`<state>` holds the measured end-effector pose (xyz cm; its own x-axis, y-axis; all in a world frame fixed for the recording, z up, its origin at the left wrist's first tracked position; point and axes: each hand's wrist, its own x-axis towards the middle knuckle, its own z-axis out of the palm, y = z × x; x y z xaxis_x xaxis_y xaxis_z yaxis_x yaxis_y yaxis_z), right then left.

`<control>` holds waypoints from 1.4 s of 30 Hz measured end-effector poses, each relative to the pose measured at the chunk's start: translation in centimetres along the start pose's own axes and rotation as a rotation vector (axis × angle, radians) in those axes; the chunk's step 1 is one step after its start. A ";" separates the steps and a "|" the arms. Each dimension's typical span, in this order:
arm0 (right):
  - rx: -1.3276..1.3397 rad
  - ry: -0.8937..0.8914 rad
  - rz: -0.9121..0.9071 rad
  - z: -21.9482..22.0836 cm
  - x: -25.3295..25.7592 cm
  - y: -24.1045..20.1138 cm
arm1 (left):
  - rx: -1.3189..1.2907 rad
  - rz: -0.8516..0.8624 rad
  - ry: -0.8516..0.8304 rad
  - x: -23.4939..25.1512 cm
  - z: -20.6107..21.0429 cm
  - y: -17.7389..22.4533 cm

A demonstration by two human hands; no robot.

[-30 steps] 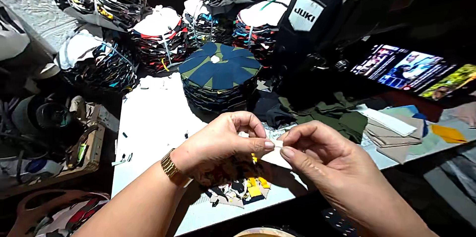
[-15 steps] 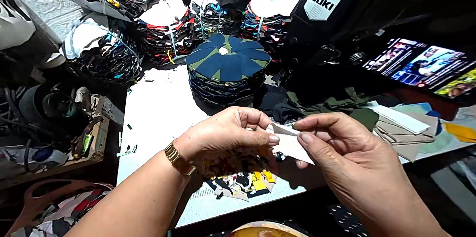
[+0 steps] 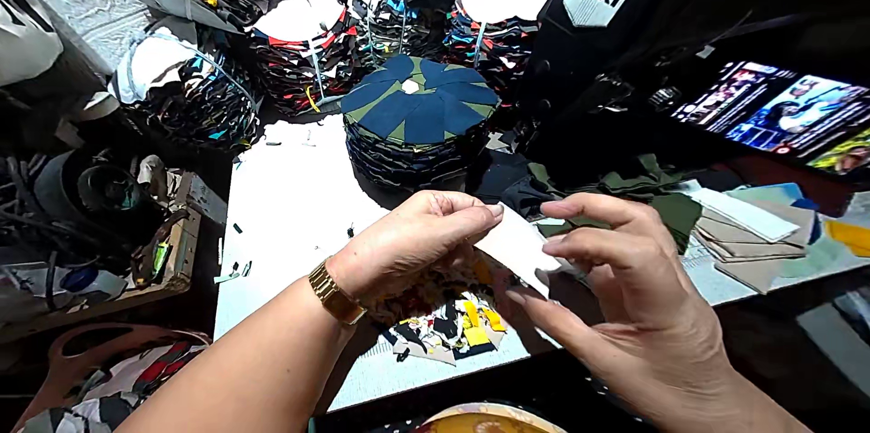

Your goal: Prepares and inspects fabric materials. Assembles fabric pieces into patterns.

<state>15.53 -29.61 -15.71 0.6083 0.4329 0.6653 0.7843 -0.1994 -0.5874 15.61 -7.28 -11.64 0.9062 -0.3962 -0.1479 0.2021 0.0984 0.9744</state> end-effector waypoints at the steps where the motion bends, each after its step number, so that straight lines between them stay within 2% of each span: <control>1: -0.079 0.028 -0.041 0.0 0.0 -0.1 | -0.007 -0.004 -0.007 0.0 0.1 0.0; 4: -0.157 0.107 -0.123 -0.2 0.2 -0.3 | 0.012 -0.010 -0.003 0.0 0.2 0.0; 6: -0.156 0.119 -0.110 -0.6 0.5 -0.6 | 0.075 0.005 0.040 0.0 0.1 -0.2; 10: 0.005 0.097 0.123 -1.5 0.9 -1.4 | 0.209 0.128 0.161 0.2 0.0 -0.2; 14: 0.322 0.109 0.378 -1.3 0.8 -1.5 | 0.104 0.127 -0.063 -0.5 0.1 0.6; 17: 0.350 0.081 0.442 -1.4 0.6 -1.3 | 0.158 0.103 -0.169 -0.6 0.1 0.8; 20: 0.369 0.008 0.479 -1.9 0.1 -1.5 | 0.274 0.144 -0.175 -0.6 -0.4 0.7; 25: 0.475 -0.151 0.607 -1.0 -1.7 -3.3 | 0.464 0.111 -0.364 -0.7 -1.7 1.7; 29: 0.358 -0.173 0.581 1.2 -3.4 -3.6 | 0.766 0.040 -0.338 -0.8 -1.2 1.8; 32: 0.199 -0.159 0.556 2.2 -3.8 -3.4 | 0.939 0.077 -0.310 -0.5 -1.3 1.3; 38: -0.100 -0.185 0.394 2.4 -3.7 -2.8 | 1.112 0.197 -0.264 -0.2 -1.1 0.3; 42: -0.130 -0.158 0.322 1.0 -2.6 -2.5 | 1.174 0.179 -0.231 -0.2 -0.9 0.3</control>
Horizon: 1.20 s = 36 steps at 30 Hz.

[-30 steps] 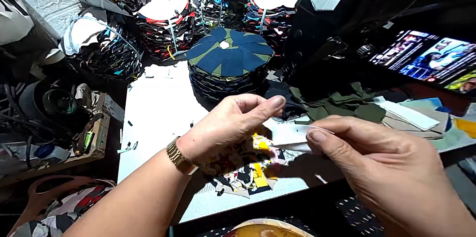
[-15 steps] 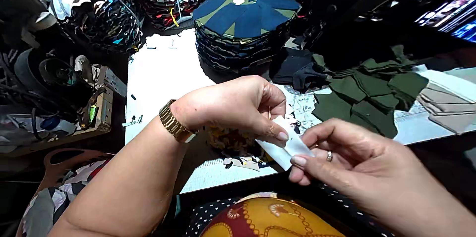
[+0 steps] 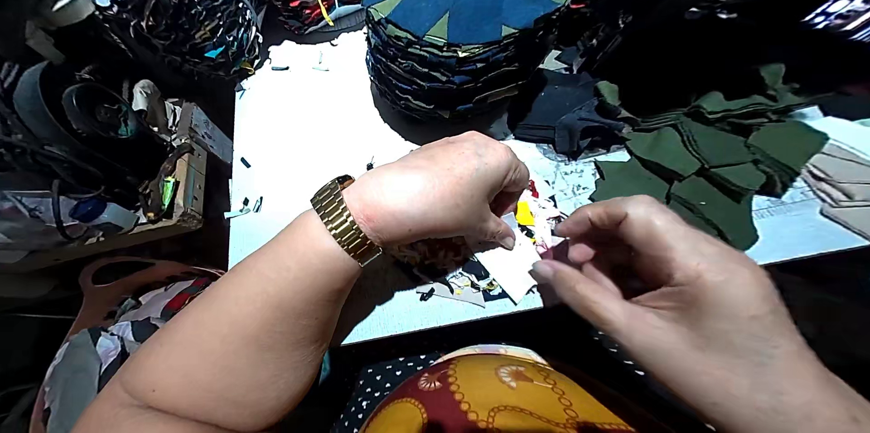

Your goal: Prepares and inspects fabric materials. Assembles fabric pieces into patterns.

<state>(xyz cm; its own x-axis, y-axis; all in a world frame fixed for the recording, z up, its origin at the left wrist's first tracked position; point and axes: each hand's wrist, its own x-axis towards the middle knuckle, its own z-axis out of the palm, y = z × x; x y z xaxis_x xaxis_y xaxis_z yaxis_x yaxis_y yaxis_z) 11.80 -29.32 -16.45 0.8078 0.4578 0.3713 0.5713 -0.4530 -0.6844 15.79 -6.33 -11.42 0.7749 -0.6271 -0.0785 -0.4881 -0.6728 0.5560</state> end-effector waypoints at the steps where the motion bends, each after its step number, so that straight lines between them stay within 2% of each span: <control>1: 0.010 0.024 -0.031 -0.4 0.3 -0.1 | -0.011 0.002 0.012 0.0 0.0 -0.1; 4: 0.005 0.061 -0.157 -0.6 0.7 -0.6 | -0.018 -0.003 0.067 -0.2 -0.2 -0.3; 9: -0.078 -0.073 -0.321 1.9 0.0 0.1 | 0.011 -0.047 0.058 -0.5 -0.8 -0.4; 13: -0.145 -0.189 -0.330 1.6 0.1 0.6 | 0.162 -0.132 -0.017 -0.5 -0.7 0.0; 17: 0.093 -0.288 -0.271 -0.5 0.5 1.4 | 0.085 -0.132 -0.008 -0.4 -0.9 -0.5; 19: 0.073 -0.182 -0.260 -2.3 1.0 2.0 | -0.019 -0.104 0.026 -0.3 -0.9 -0.8; 22: -0.268 0.014 -0.238 -5.2 1.8 3.0 | -0.190 -0.008 0.123 -0.1 -0.6 -1.0; 25: -0.440 -0.006 -0.203 -5.8 2.0 4.0 | -0.315 0.027 0.195 0.1 -0.4 -0.6; 29: -0.543 -0.014 -0.204 -4.0 1.9 4.3 | -0.344 0.020 0.269 0.1 -0.2 -0.8; 36: -0.599 0.028 -0.307 -3.8 2.2 5.1 | -0.329 0.015 0.409 0.2 0.1 -1.4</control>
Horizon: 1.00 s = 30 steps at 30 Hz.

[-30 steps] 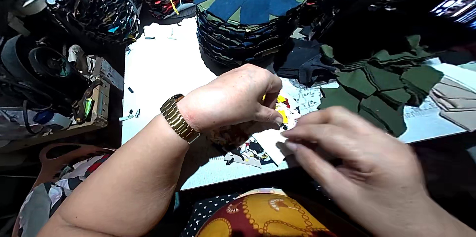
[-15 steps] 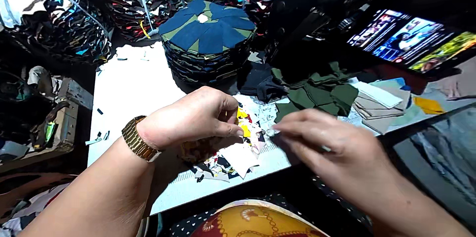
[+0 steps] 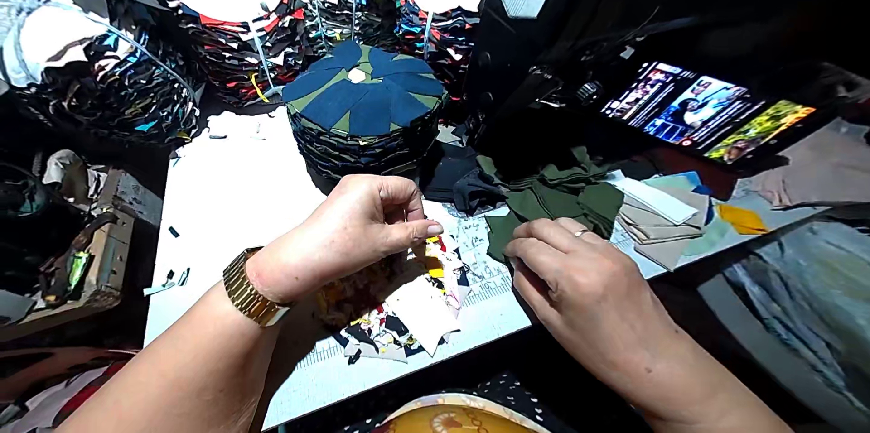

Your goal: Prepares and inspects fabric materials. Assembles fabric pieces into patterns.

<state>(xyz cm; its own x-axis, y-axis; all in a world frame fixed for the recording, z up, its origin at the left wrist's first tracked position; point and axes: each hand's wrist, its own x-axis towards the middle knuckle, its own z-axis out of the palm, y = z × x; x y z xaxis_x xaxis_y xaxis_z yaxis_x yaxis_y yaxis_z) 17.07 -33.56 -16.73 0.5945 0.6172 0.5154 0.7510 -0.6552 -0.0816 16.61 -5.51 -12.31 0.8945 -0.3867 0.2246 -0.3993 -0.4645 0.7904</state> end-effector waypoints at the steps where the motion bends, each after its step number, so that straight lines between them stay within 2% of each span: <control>1: 0.002 0.001 -0.016 0.0 -0.1 0.1 | 0.005 0.001 0.003 0.0 0.0 -0.1; 7: 0.209 -0.059 -0.147 -0.8 -0.8 2.0 | -0.003 -0.039 -0.016 0.1 0.0 0.2; 13: 0.393 -0.052 -0.056 -1.6 -1.4 2.9 | -0.015 -0.019 0.005 0.0 0.1 0.3; 17: 0.330 -0.016 -0.034 -1.9 -0.5 2.3 | -0.010 -0.014 0.016 0.0 0.2 0.1; 24: 0.235 -0.151 -0.043 -2.3 -0.4 2.4 | 0.008 0.007 0.014 -0.1 0.1 0.1; 30: 0.196 -0.121 -0.083 -2.2 -0.5 1.7 | 0.037 0.030 0.007 0.0 0.3 0.1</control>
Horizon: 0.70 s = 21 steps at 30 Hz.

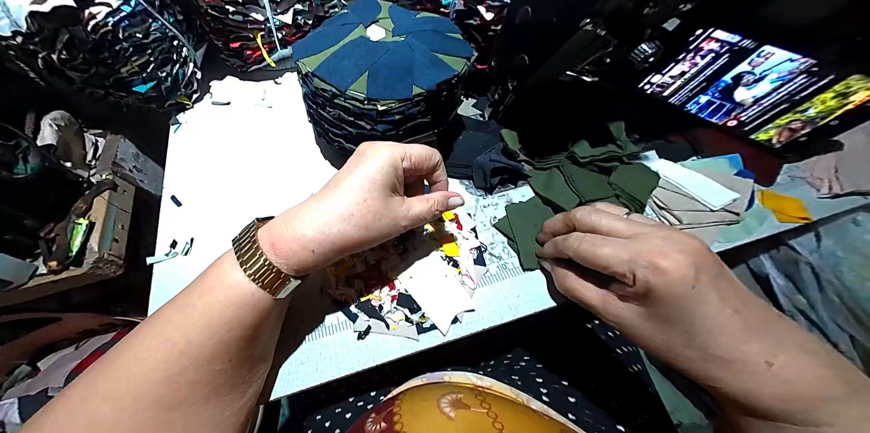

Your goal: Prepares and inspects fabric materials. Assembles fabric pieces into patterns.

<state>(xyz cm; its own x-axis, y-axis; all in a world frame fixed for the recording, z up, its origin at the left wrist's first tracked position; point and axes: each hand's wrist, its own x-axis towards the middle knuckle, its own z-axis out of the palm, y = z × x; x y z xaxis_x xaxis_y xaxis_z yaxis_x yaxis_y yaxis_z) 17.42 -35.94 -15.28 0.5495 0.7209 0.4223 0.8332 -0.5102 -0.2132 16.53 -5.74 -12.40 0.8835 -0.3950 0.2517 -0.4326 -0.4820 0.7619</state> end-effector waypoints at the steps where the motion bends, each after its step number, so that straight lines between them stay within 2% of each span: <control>1: 0.003 0.005 -0.005 0.1 0.0 -0.1 | 0.003 0.000 0.000 0.0 0.0 0.0; 5: 0.140 -0.005 -0.023 -0.3 -0.5 0.4 | 0.016 0.009 0.007 0.0 -0.1 0.1; 8: 0.321 0.054 0.048 -1.7 -1.5 1.6 | 0.011 0.020 0.008 0.0 -0.1 0.2; 12: 0.223 0.162 0.215 -3.7 -3.8 4.5 | -0.005 0.021 0.005 0.0 -0.1 0.1; 14: 0.197 0.167 0.247 -4.1 -4.2 4.4 | -0.010 0.023 0.004 0.1 0.0 0.0; 21: 0.178 0.150 0.168 -2.4 -2.3 1.0 | -0.016 0.023 0.012 0.0 0.2 0.0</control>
<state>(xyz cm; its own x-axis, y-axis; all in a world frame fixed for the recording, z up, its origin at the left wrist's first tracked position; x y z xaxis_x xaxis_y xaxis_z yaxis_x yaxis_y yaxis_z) 16.81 -39.22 -14.35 0.6763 0.5493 0.4907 0.7365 -0.5164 -0.4370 16.48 -5.93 -12.50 0.8755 -0.3962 0.2766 -0.4500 -0.4599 0.7655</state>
